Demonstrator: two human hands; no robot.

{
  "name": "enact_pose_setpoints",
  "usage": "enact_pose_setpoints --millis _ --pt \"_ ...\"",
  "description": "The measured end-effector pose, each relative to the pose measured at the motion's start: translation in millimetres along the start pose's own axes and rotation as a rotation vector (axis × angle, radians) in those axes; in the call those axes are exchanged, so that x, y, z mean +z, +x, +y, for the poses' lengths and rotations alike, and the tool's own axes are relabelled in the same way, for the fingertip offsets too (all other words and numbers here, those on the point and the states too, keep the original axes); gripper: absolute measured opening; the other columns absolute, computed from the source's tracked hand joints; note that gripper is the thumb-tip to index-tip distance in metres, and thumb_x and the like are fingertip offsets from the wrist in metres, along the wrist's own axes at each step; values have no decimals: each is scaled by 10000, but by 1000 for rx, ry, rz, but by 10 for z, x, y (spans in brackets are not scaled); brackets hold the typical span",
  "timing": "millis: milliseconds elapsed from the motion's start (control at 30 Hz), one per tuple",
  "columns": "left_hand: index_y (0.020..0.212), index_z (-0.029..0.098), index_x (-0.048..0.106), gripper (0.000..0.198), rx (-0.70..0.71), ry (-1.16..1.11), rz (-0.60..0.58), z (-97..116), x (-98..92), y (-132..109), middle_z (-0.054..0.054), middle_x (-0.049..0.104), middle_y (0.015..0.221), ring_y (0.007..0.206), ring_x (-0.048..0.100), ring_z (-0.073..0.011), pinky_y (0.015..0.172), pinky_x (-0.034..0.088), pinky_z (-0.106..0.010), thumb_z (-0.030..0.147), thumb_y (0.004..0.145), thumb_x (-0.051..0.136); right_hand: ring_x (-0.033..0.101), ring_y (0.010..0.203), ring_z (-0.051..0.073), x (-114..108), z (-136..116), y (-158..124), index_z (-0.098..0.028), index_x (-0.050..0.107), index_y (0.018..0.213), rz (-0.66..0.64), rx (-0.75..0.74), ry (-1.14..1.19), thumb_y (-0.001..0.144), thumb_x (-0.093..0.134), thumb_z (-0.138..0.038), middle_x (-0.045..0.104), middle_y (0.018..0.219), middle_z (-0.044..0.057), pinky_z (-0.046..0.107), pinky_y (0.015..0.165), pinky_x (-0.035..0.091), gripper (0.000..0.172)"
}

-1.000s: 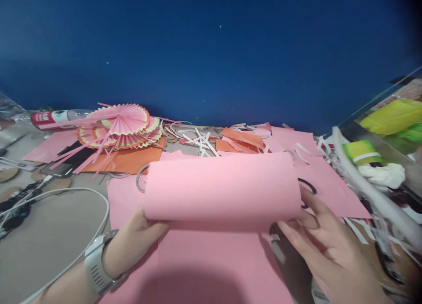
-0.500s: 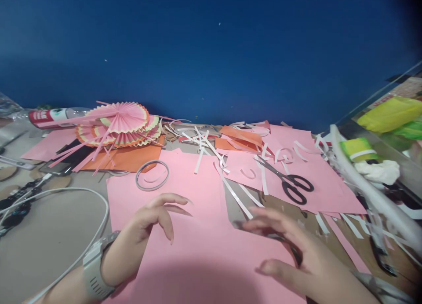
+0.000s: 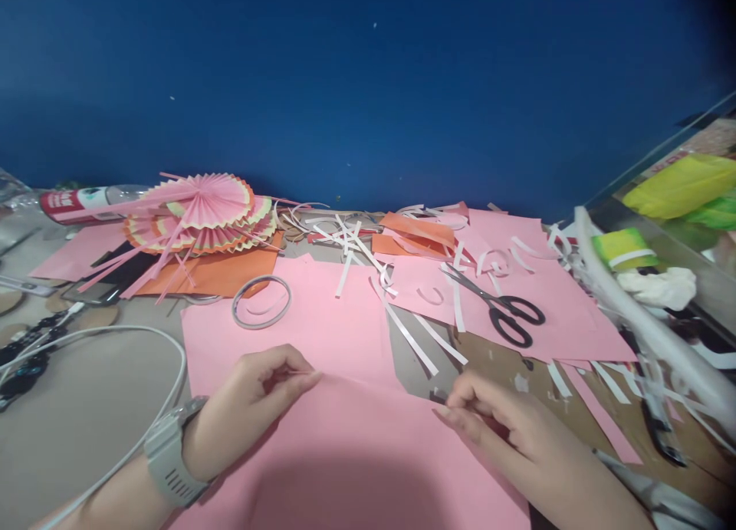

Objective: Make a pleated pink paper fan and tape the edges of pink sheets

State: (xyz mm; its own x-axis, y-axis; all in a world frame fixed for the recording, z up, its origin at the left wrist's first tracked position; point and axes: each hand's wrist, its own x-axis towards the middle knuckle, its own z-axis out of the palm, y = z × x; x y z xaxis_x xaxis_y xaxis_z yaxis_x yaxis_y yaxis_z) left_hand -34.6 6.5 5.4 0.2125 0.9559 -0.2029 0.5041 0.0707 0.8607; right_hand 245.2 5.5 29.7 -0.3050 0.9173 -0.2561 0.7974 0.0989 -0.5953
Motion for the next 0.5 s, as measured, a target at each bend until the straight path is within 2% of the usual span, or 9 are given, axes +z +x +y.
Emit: enact_pose_setpoints --millis 100,200,267,300,333,367,400,433,500 --pt "714 189 517 260 47 60 67 10 21 -13 39 475 622 575 419 -98 551 350 -207 361 889 431 450 504 98 -19 -16 5 -210 411 651 -31 -25 -24 891 373 -437 438 557 -53 205 481 331 332" --pt "712 187 487 277 61 85 76 0 30 -14 43 437 633 586 394 -98 565 345 -208 370 900 399 470 492 98 -30 3 8 -214 409 645 -7 -63 -65 911 345 -408 450 547 -49 208 476 360 335" --pt "719 186 471 282 39 59 94 -14 17 2 48 401 632 583 372 -96 556 337 -206 390 899 395 548 586 121 -17 51 15 -228 481 745 68 -135 -126 904 366 -417 545 643 -25 222 525 413 272" --pt "727 187 465 283 19 35 121 -22 3 15 51 385 633 583 364 -94 550 334 -204 403 896 396 590 711 151 -5 83 21 -239 514 865 127 -195 -173 878 412 -455 602 770 3 245 593 450 239" --pt "739 187 461 283 -13 0 153 -29 -14 29 53 373 636 583 359 -93 544 333 -200 417 893 399 593 870 195 12 117 30 -243 505 1020 192 -270 -232 830 472 -510 620 938 42 287 687 470 329" --pt "752 188 458 285 -53 -45 182 -34 -34 43 55 369 638 583 359 -92 541 335 -197 434 887 404 544 1025 246 31 149 41 -236 447 1171 252 -354 -300 764 525 -576 583 1107 83 346 791 459 536" --pt "763 189 458 289 -94 -100 200 -36 -55 56 57 371 638 581 361 -89 536 339 -193 449 880 413 464 1142 293 52 176 52 -217 367 1279 298 -435 -374 696 556 -638 515 1234 117 411 884 415 744" --pt "774 189 459 292 -131 -163 207 -35 -74 66 59 379 638 577 367 -86 530 343 -188 462 872 425 387 1213 327 74 198 63 -198 306 1340 320 -506 -448 650 557 -687 454 1309 136 466 948 353 883" --pt "782 188 464 295 -189 -296 203 -20 -104 79 61 405 634 567 386 -79 519 354 -178 473 857 457 279 1282 346 116 222 81 -199 264 1388 305 -608 -573 648 514 -723 393 1377 124 522 1013 238 941"
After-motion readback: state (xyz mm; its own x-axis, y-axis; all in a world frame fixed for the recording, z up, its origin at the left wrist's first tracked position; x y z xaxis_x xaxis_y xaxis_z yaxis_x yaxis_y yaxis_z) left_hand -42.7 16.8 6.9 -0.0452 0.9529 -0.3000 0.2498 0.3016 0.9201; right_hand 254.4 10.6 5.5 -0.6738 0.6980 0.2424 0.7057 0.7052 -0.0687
